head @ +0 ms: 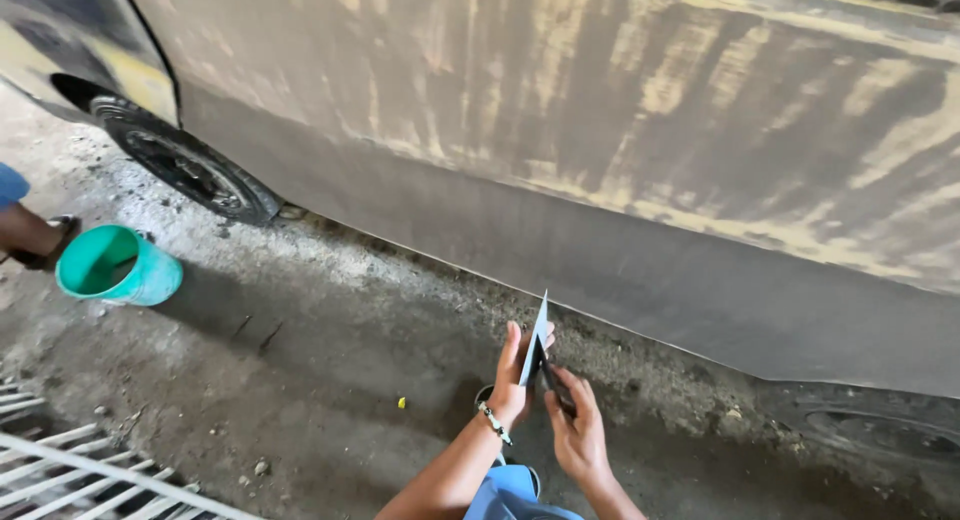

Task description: Sanding the body of a van to prepare the surface for painting or finishing.

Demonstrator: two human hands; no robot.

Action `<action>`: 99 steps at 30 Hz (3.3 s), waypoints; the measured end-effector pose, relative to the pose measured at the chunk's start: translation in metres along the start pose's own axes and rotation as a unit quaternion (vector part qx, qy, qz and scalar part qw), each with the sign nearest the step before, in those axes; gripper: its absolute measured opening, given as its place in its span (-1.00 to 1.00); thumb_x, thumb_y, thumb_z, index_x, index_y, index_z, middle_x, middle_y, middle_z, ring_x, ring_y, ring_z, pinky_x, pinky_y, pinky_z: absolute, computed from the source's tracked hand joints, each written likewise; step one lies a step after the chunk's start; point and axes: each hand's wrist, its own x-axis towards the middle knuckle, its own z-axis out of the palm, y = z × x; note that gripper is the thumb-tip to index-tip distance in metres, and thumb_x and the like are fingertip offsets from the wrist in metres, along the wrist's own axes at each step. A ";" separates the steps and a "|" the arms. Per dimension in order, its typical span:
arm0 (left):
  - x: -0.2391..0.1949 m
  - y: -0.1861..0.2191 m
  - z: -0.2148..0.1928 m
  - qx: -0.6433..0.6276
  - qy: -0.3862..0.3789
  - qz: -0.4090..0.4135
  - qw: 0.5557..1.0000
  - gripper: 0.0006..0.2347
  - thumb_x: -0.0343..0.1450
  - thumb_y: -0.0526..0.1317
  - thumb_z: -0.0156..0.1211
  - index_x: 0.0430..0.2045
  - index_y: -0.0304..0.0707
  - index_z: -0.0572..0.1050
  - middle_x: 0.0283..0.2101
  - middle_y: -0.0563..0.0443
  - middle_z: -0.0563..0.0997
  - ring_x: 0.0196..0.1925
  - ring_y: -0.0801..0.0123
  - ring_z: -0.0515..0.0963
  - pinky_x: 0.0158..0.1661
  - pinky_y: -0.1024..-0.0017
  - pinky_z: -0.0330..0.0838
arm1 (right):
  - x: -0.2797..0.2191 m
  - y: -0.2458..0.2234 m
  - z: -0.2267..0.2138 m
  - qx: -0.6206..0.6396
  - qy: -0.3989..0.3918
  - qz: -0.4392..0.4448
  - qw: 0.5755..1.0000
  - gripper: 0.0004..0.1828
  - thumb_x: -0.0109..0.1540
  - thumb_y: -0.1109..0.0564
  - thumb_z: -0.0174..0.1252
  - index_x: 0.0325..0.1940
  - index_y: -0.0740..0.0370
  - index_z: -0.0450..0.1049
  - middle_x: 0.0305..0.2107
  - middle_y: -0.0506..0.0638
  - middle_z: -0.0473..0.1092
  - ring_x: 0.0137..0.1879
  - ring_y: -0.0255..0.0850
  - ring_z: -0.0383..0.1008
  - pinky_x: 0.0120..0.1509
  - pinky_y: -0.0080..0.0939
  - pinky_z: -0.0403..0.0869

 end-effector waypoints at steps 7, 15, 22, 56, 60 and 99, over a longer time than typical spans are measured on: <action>-0.048 0.069 0.043 0.069 -0.049 0.033 0.996 -0.34 0.48 0.23 -0.14 0.45 -0.10 0.09 0.49 -0.06 0.21 0.52 0.21 0.15 0.43 0.21 -0.08 | -0.008 -0.044 0.018 -0.086 -0.055 -0.016 0.995 -0.53 0.26 0.19 0.21 0.27 0.27 0.43 -0.19 0.01 0.49 -0.10 -0.25 0.50 0.02 -0.31 0.47; -0.033 0.087 -0.018 0.105 0.063 0.137 0.983 -0.36 0.52 0.20 -0.14 0.44 -0.23 0.14 0.46 -0.10 0.24 0.50 0.24 0.16 0.42 0.31 -0.04 | 0.005 -0.063 0.083 -0.043 -0.128 -0.082 0.987 -0.48 0.29 0.16 0.17 0.34 0.31 0.36 -0.01 0.05 0.45 0.10 -0.23 0.46 0.18 -0.20 0.44; -0.027 0.156 -0.067 0.115 0.149 0.152 0.970 -0.38 0.52 0.18 -0.11 0.41 -0.22 0.17 0.47 -0.09 0.23 0.48 0.28 0.17 0.39 0.36 0.03 | 0.052 0.005 0.169 0.145 -0.232 -0.033 0.961 -0.36 0.32 0.07 0.19 0.41 0.44 0.27 0.14 0.08 0.42 0.22 -0.23 0.40 0.31 -0.19 0.38; 0.245 0.505 -0.187 0.054 0.174 0.289 0.940 -0.53 0.60 -0.14 -0.14 0.41 -0.42 0.13 0.49 -0.20 0.21 0.51 0.22 0.19 0.42 0.37 0.05 | 0.430 -0.209 0.459 -0.243 -0.139 -0.183 0.942 -0.70 0.30 0.08 0.19 0.01 0.34 0.56 -0.24 0.16 0.59 -0.14 -0.06 0.59 0.01 -0.11 0.52; 0.291 0.557 -0.206 0.187 0.296 0.295 0.889 -0.47 0.59 -0.05 -0.22 0.46 -0.34 0.00 0.57 -0.18 0.00 0.59 0.19 -0.02 0.47 0.33 -0.12 | 0.470 -0.273 0.459 -0.253 -0.165 -0.398 0.866 -0.73 0.28 0.20 0.21 0.04 0.36 0.55 -0.20 0.18 0.55 -0.08 -0.06 0.60 0.01 -0.13 0.54; 0.327 0.627 -0.206 0.327 0.327 0.341 0.819 -0.34 0.58 -0.02 -0.10 0.52 -0.35 -0.19 0.61 -0.32 -0.30 0.66 0.01 -0.29 0.50 0.21 -0.30 | 0.544 -0.250 0.460 -0.196 -0.192 -0.506 0.818 -0.66 0.21 0.33 0.24 0.08 0.26 0.54 -0.31 0.12 0.51 -0.35 -0.17 0.55 -0.15 -0.30 0.50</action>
